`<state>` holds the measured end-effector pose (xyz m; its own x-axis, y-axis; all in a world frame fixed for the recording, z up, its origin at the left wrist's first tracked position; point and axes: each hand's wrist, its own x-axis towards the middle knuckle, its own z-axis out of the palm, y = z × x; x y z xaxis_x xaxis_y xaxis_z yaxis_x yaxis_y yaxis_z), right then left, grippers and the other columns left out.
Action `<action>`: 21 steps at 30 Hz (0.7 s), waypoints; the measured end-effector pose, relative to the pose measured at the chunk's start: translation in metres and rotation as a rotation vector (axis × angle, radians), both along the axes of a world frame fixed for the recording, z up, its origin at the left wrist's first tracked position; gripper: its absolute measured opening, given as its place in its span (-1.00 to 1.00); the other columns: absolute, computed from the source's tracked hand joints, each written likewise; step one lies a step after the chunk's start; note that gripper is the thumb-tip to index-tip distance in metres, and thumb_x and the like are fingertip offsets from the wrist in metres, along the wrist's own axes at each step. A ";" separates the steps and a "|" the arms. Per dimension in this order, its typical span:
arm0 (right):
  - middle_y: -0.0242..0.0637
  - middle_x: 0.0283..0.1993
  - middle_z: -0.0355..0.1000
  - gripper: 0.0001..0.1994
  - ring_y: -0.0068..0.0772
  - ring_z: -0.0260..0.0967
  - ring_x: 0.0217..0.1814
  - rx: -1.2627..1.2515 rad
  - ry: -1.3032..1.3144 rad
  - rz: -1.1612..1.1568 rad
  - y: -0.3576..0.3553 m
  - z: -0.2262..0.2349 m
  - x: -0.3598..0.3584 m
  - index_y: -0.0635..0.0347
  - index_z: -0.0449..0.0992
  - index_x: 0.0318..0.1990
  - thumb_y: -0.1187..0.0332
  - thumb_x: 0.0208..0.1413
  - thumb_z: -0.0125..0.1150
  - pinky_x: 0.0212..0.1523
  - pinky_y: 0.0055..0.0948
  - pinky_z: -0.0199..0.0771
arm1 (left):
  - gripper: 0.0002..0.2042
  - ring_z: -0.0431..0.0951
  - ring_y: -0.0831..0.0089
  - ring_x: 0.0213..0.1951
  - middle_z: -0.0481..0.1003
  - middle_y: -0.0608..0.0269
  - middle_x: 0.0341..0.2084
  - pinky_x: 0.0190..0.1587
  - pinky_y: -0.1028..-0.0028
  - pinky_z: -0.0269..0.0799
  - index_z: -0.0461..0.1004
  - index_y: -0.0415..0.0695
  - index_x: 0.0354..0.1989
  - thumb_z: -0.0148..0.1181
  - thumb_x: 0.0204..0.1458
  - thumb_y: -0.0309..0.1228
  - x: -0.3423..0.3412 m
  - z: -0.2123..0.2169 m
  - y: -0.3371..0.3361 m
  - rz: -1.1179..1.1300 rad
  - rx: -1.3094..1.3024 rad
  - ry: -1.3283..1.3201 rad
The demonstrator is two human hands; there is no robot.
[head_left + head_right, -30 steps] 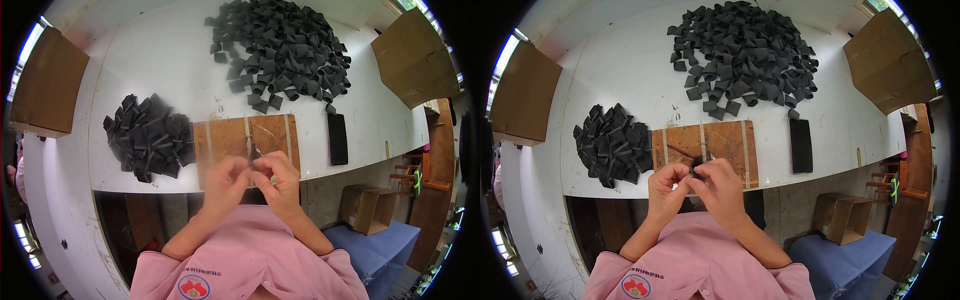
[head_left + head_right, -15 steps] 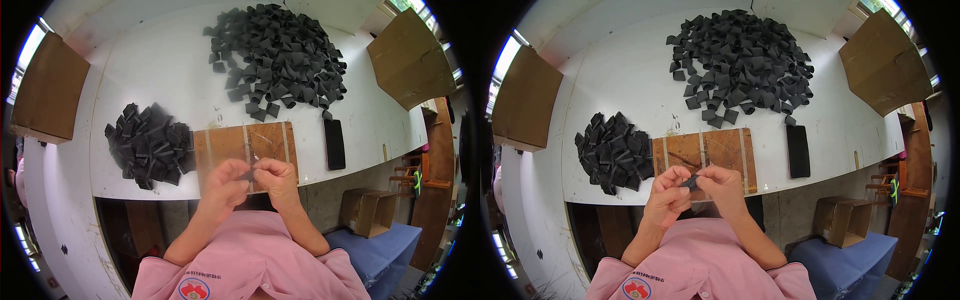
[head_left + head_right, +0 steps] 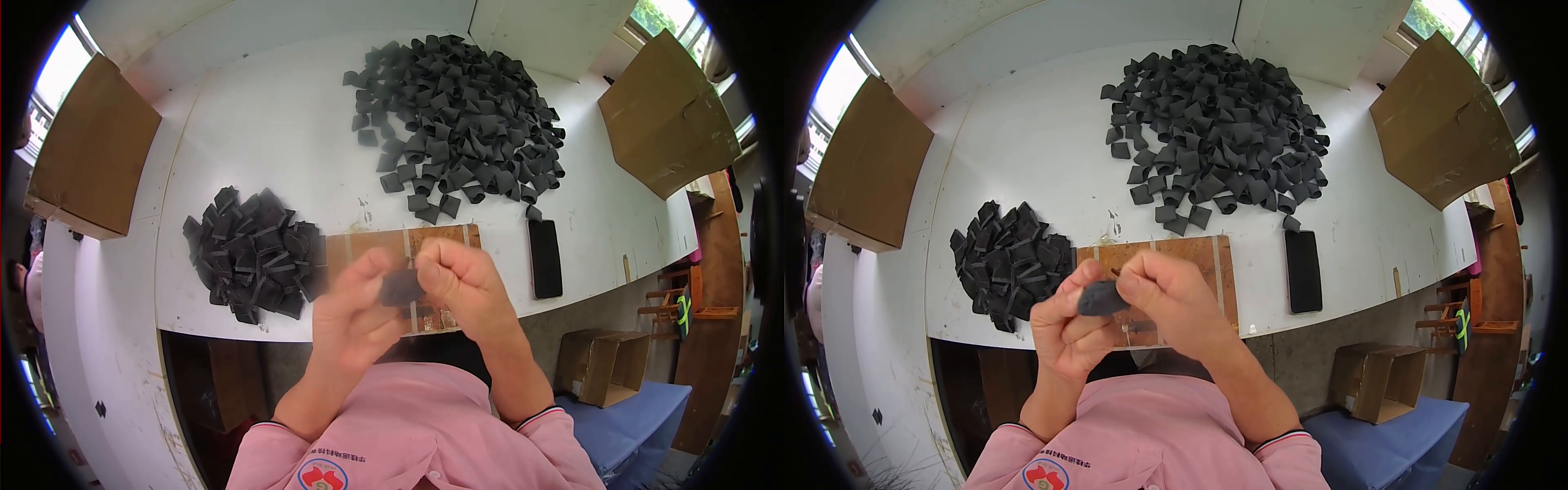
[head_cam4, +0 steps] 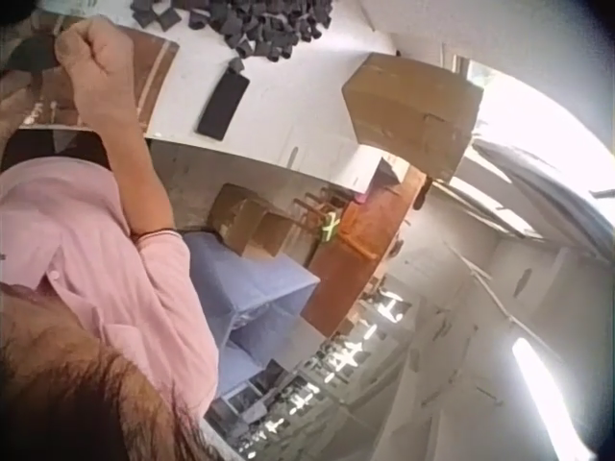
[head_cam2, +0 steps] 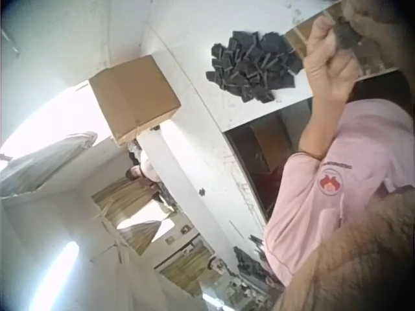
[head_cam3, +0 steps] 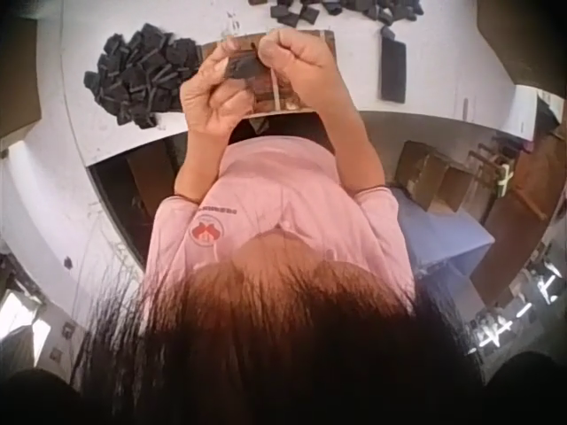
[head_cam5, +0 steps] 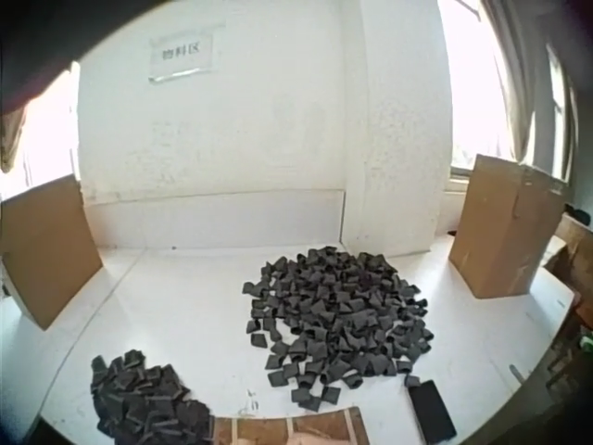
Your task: Sorting small black square components into piles on a workbench.
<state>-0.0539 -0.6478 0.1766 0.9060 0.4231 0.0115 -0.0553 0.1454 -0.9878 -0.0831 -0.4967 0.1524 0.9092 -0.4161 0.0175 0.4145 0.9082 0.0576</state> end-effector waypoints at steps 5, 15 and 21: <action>-0.65 -0.61 0.08 -0.77 -0.82 -0.08 -0.58 0.142 0.178 0.125 0.003 -0.039 0.018 0.19 0.33 -0.49 0.26 0.13 -0.05 -0.62 -0.72 -0.08 | -0.80 -0.06 0.74 -0.85 0.41 0.04 -0.42 -0.79 0.71 -0.09 0.27 -0.28 -0.17 -0.18 0.02 -0.62 0.014 -0.013 0.004 0.087 0.211 0.125; -0.63 -0.62 0.09 -0.78 -0.81 -0.04 -0.56 0.103 0.192 0.122 0.005 -0.029 0.018 0.20 0.34 -0.50 0.30 0.13 -0.06 -0.59 -0.72 -0.03 | -0.75 -0.04 0.72 -0.85 0.40 0.22 -0.54 -0.81 0.68 -0.11 0.28 -0.31 -0.11 -0.14 0.01 -0.55 0.012 -0.015 0.002 0.075 0.163 0.341; -0.39 -0.54 0.26 -0.88 -0.60 0.17 -0.57 -0.300 -0.426 -0.250 -0.001 -0.039 0.019 0.28 0.37 -0.43 0.40 -0.03 0.11 -0.59 -0.60 0.16 | -0.67 0.34 0.60 -0.27 0.34 0.20 -0.23 -0.29 0.70 0.24 0.26 -0.27 -0.04 0.06 -0.03 -0.51 0.005 0.000 -0.004 0.673 1.594 -0.440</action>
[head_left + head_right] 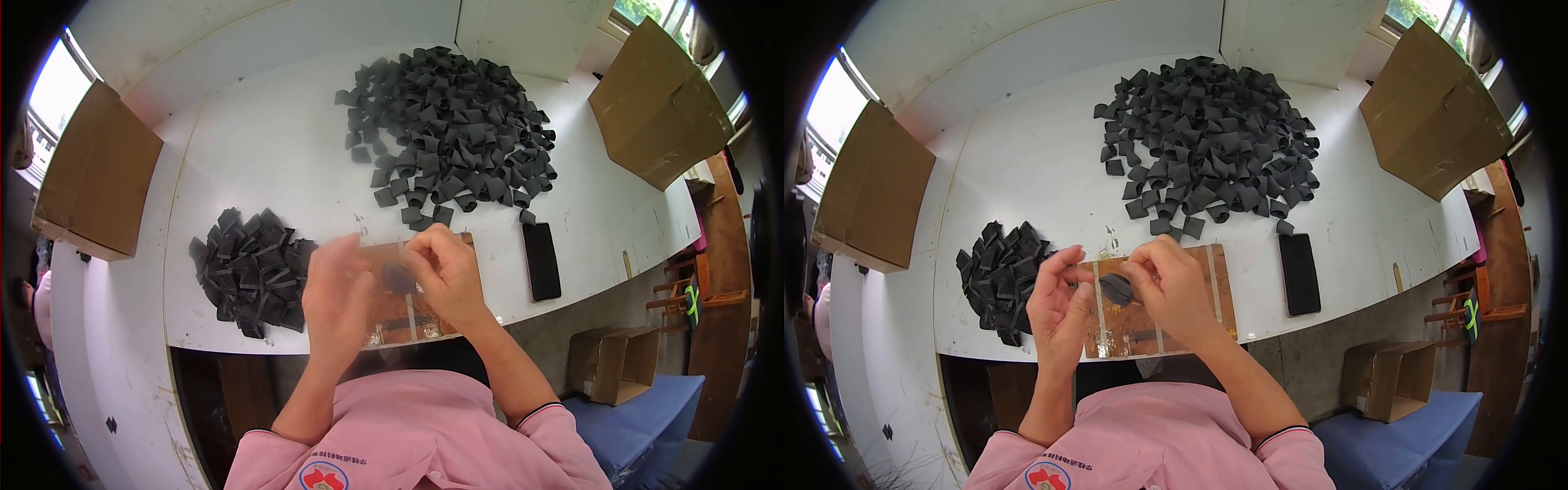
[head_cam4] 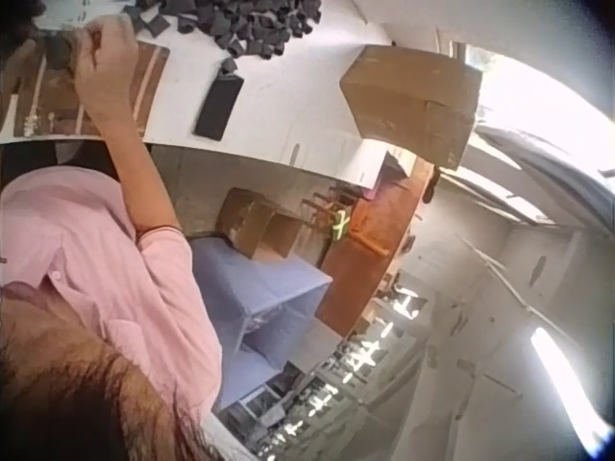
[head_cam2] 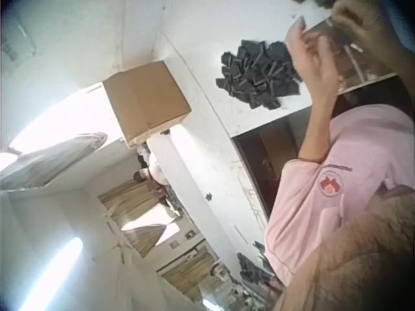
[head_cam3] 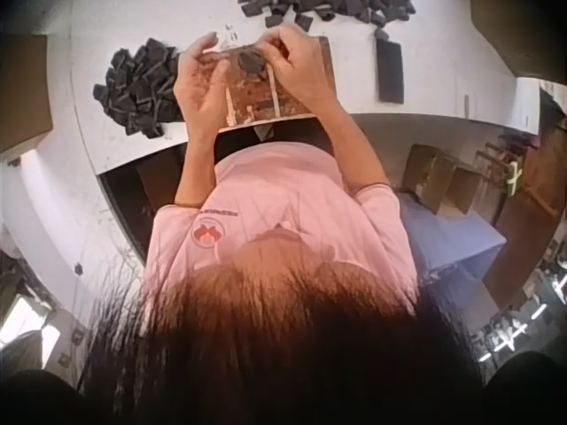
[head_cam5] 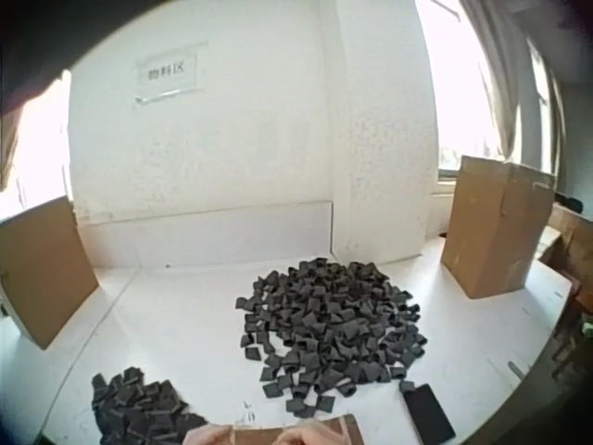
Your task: Sorting small black square components into piles on a workbench.
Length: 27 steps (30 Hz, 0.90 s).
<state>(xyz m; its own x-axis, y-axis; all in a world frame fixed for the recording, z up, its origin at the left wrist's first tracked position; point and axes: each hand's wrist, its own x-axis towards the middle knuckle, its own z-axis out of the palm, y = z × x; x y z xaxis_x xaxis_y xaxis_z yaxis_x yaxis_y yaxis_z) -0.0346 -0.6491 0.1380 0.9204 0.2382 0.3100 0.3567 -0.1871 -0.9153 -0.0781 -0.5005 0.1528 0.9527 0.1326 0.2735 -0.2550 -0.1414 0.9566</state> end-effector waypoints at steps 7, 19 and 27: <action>-0.23 -0.35 0.30 -0.73 -0.37 0.33 -0.45 -0.135 -0.395 -0.113 0.000 0.018 -0.020 0.27 0.40 -0.29 0.39 -0.19 0.26 -0.49 -0.52 0.36 | -0.81 0.40 0.41 -0.27 0.44 0.13 -0.35 -0.18 0.52 0.26 0.39 -0.28 -0.25 0.09 -0.09 -0.55 0.012 0.018 0.002 -0.173 0.293 -0.177; -0.29 -0.54 0.23 -0.86 -0.31 0.23 -0.52 -0.152 -0.502 -0.114 0.009 0.019 -0.013 0.24 0.37 -0.49 0.55 -0.26 0.21 -0.58 -0.44 0.25 | -0.93 0.39 0.44 -0.32 0.43 0.12 -0.42 -0.16 0.48 0.27 0.37 -0.29 -0.41 0.04 -0.02 -0.54 0.004 -0.002 0.010 -0.105 -0.595 -0.005; -0.30 -0.56 0.19 -0.87 -0.31 0.16 -0.56 -0.202 -0.603 -0.143 0.015 0.010 -0.015 0.26 0.34 -0.52 0.56 -0.28 0.18 -0.62 -0.44 0.18 | -0.89 0.42 0.47 -0.30 0.45 0.11 -0.39 -0.15 0.51 0.28 0.38 -0.31 -0.37 0.08 -0.05 -0.52 0.002 -0.010 0.011 -0.127 -0.436 -0.009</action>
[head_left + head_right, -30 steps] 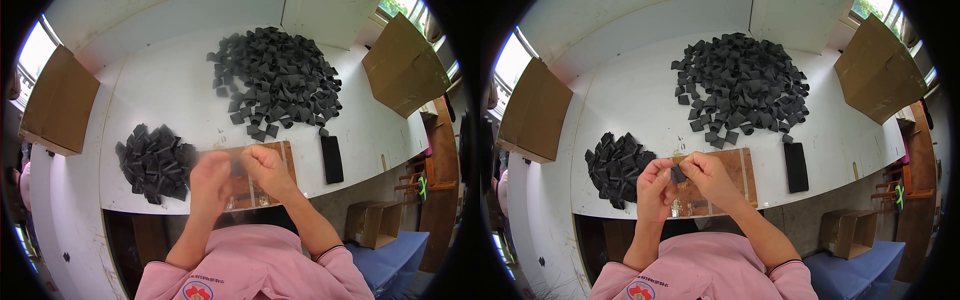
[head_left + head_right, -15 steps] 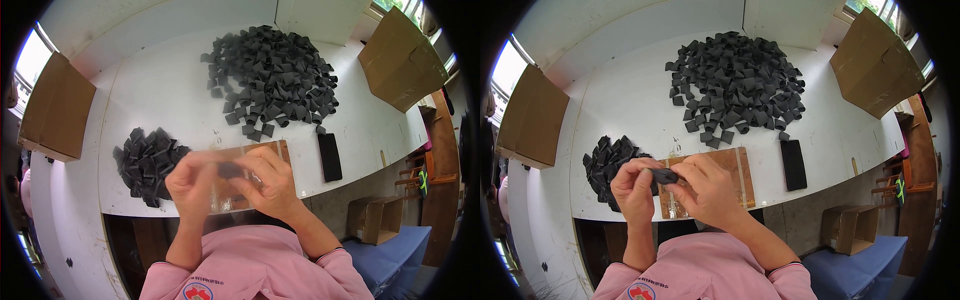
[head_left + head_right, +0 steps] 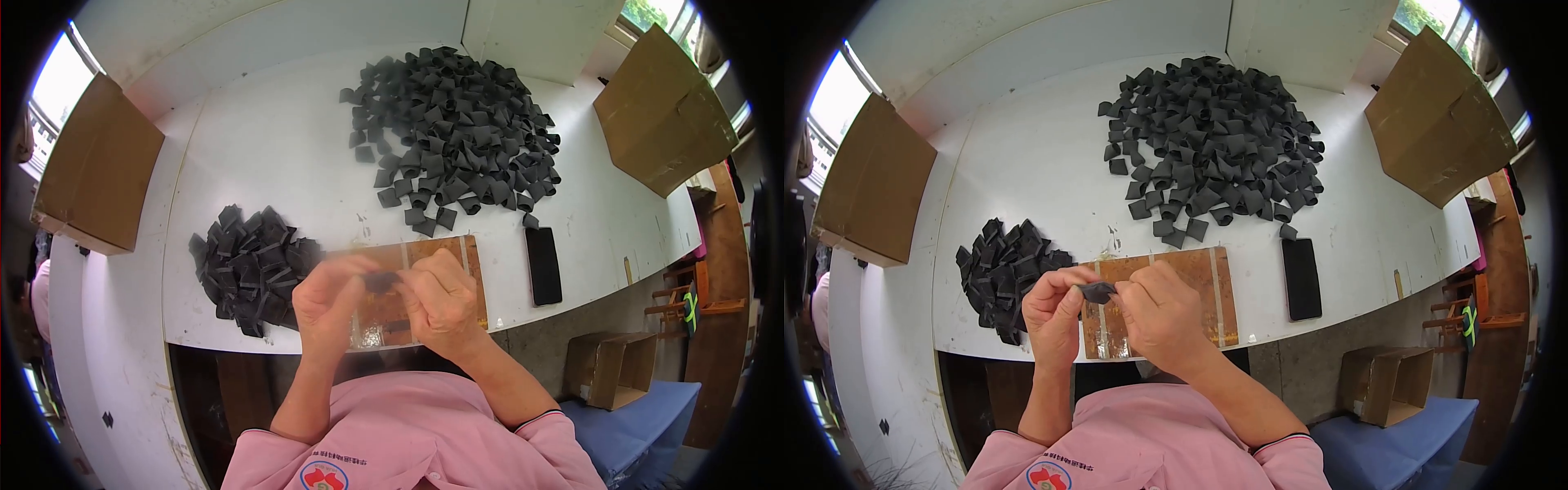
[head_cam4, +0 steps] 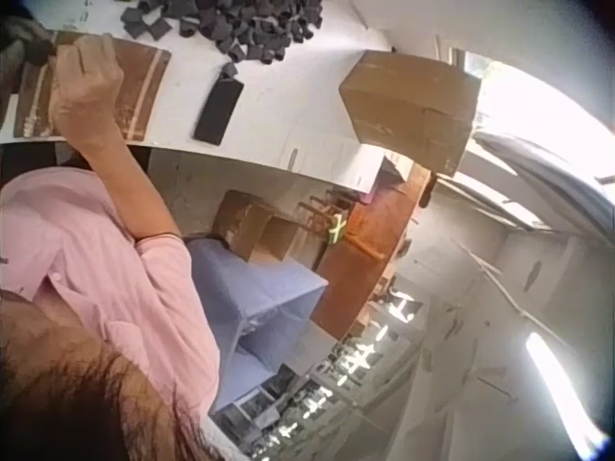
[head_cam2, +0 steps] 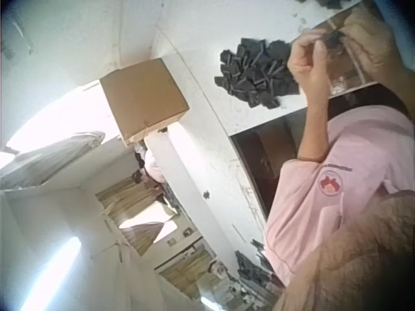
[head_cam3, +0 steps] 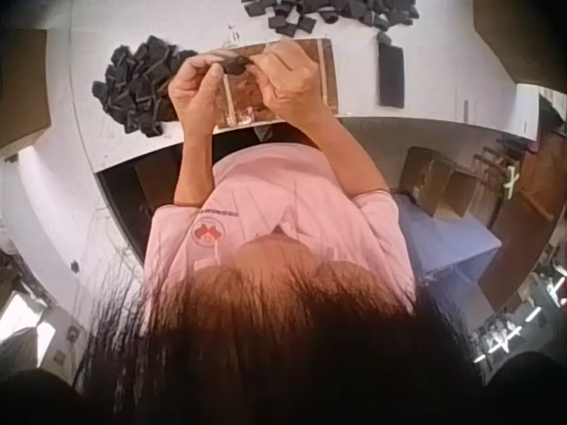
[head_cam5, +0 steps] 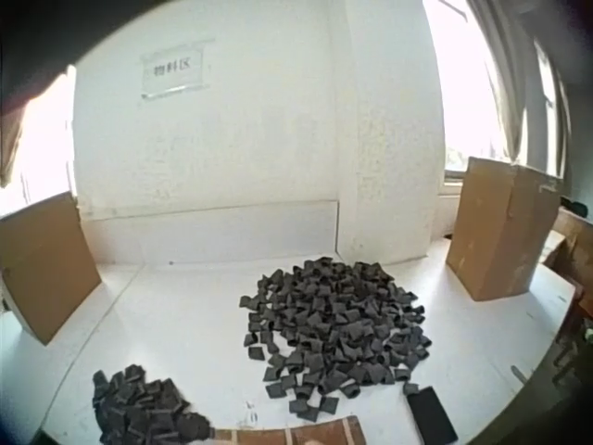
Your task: Sorting small black square components into piles on a workbench.
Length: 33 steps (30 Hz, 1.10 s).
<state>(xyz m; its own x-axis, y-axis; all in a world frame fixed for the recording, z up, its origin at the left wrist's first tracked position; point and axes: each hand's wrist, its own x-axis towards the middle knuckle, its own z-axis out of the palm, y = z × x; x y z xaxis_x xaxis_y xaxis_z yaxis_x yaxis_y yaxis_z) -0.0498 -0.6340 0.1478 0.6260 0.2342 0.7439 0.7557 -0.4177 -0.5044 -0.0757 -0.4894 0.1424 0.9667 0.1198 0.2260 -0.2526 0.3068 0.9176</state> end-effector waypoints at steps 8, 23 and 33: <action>-0.29 -0.60 0.18 -0.90 -0.35 0.17 -0.58 -0.159 0.086 0.045 -0.005 0.023 0.008 0.24 0.35 -0.56 0.54 -0.25 0.17 -0.66 -0.48 0.16 | -0.96 0.30 0.75 -0.61 0.39 0.39 -0.63 -0.56 0.73 0.21 0.36 -0.26 -0.43 0.01 0.02 -0.55 -0.005 -0.012 -0.012 0.029 0.222 0.187; -0.40 -0.50 0.36 -0.86 -0.70 0.22 -0.52 0.367 1.047 0.012 -0.017 -0.051 -0.029 0.32 0.42 -0.27 0.45 0.03 0.04 -0.54 -0.66 0.22 | -0.83 0.36 0.26 -0.39 0.33 0.11 -0.40 -0.36 0.38 0.30 0.39 -0.22 -0.38 0.14 -0.22 -0.59 -0.015 -0.123 0.073 0.549 1.490 0.253; -0.18 -0.38 0.31 -0.82 -0.30 0.32 -0.48 0.064 0.633 0.112 0.009 -0.038 -0.047 0.28 0.41 -0.28 0.49 -0.10 0.14 -0.44 -0.46 0.33 | -0.97 0.11 0.76 -0.76 0.36 0.34 -0.64 -0.77 0.76 -0.07 0.38 -0.21 -0.41 0.05 -0.04 -0.56 -0.015 -0.045 0.039 -0.106 -0.354 0.831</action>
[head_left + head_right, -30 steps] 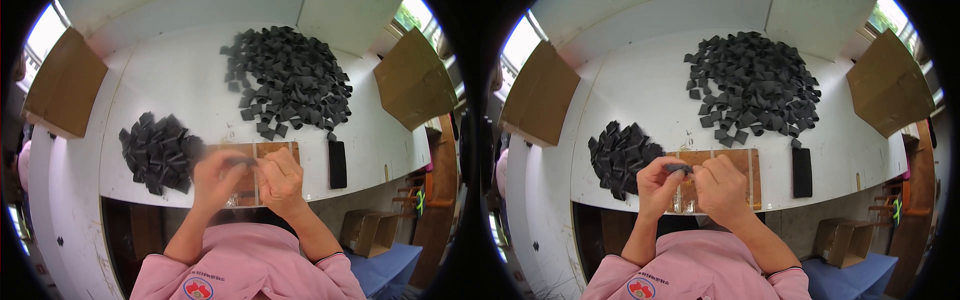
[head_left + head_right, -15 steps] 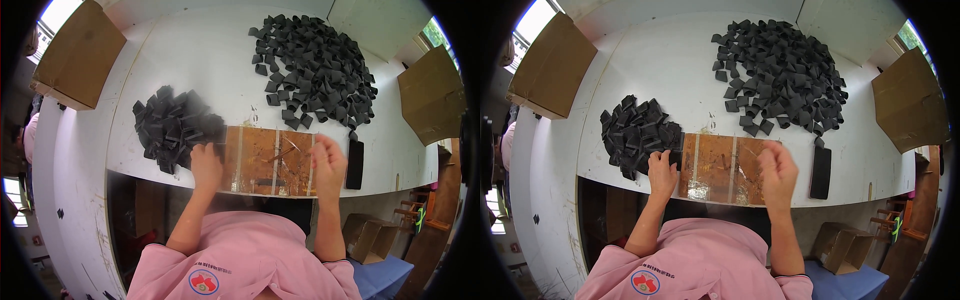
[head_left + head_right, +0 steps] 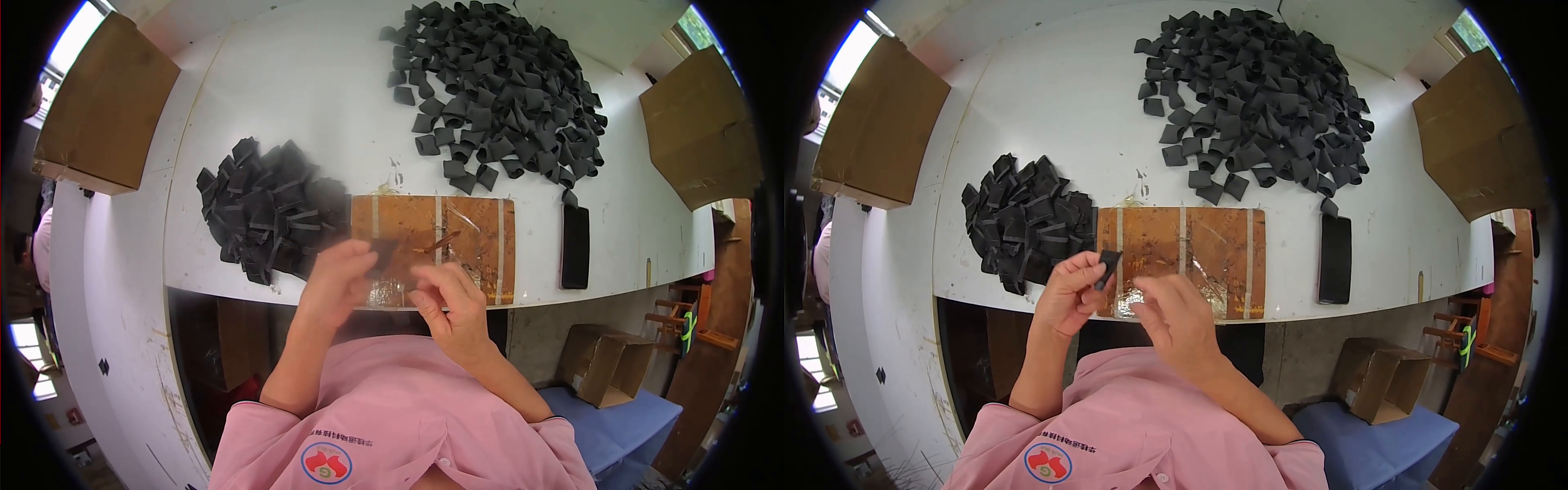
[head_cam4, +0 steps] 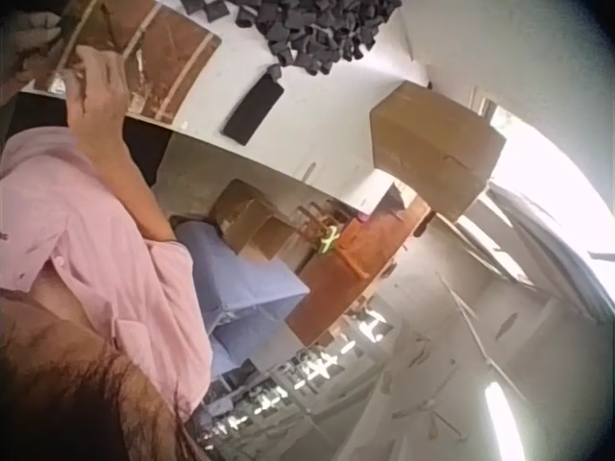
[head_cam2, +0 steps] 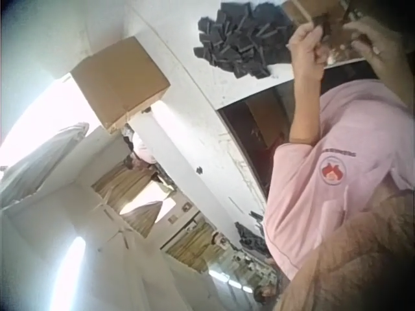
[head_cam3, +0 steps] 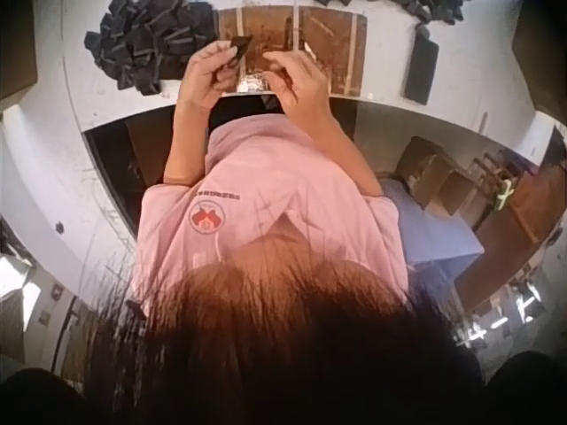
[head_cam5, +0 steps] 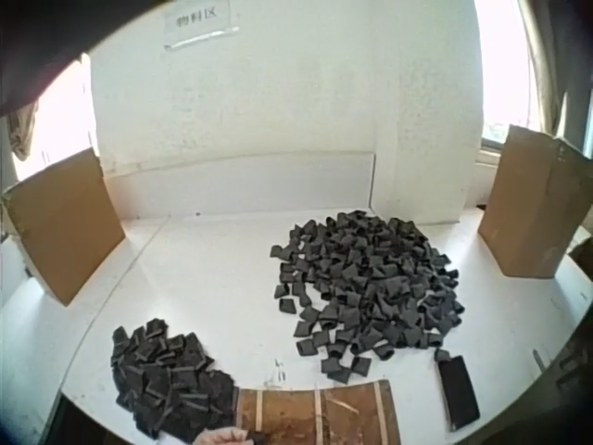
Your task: Sorting small black square components into piles on a workbench.
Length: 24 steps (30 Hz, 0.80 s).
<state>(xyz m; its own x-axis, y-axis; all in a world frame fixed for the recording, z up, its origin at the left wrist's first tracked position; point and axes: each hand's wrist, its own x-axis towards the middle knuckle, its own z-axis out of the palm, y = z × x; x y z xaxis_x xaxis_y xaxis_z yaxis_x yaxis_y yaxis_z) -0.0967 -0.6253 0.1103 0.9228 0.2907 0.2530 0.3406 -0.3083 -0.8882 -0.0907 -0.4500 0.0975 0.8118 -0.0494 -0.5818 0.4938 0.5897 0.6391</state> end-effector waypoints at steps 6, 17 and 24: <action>-0.28 -0.19 0.24 -0.84 -0.59 0.31 -0.35 0.488 0.434 0.115 -0.010 -0.002 0.001 0.35 0.39 -0.27 0.44 0.02 0.08 -0.35 -0.62 0.38 | -0.91 0.05 0.75 -0.78 0.39 0.24 -0.61 -0.76 0.75 -0.08 0.38 -0.24 -0.34 0.00 -0.02 -0.53 -0.015 0.003 -0.034 -0.238 -0.394 0.036; -0.37 -0.40 0.37 -0.88 -0.62 0.29 -0.38 0.812 0.810 0.089 -0.036 -0.010 0.009 0.30 0.42 -0.37 0.41 0.04 0.07 -0.35 -0.62 0.33 | -0.87 0.32 0.73 -0.64 0.43 0.33 -0.58 -0.64 0.76 0.16 0.42 -0.24 -0.37 0.13 -0.08 -0.45 -0.015 0.028 -0.050 -0.205 0.102 -0.276; -0.44 -0.47 0.36 -0.87 -0.64 0.26 -0.45 0.619 0.823 0.056 -0.033 -0.004 0.009 0.28 0.42 -0.39 0.38 0.00 0.13 -0.43 -0.62 0.28 | -0.93 0.30 0.74 -0.65 0.42 0.37 -0.61 -0.63 0.76 0.16 0.42 -0.23 -0.43 0.14 -0.08 -0.52 -0.013 0.017 -0.045 -0.323 0.099 -0.264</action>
<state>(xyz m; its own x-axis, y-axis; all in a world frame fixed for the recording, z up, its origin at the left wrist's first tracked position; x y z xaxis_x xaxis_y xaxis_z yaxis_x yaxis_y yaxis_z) -0.0873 -0.6585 0.1060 0.8671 0.3726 -0.3306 -0.4447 0.2797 -0.8509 -0.1034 -0.4945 0.1145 0.8856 -0.2800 -0.3705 0.4548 0.3611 0.8141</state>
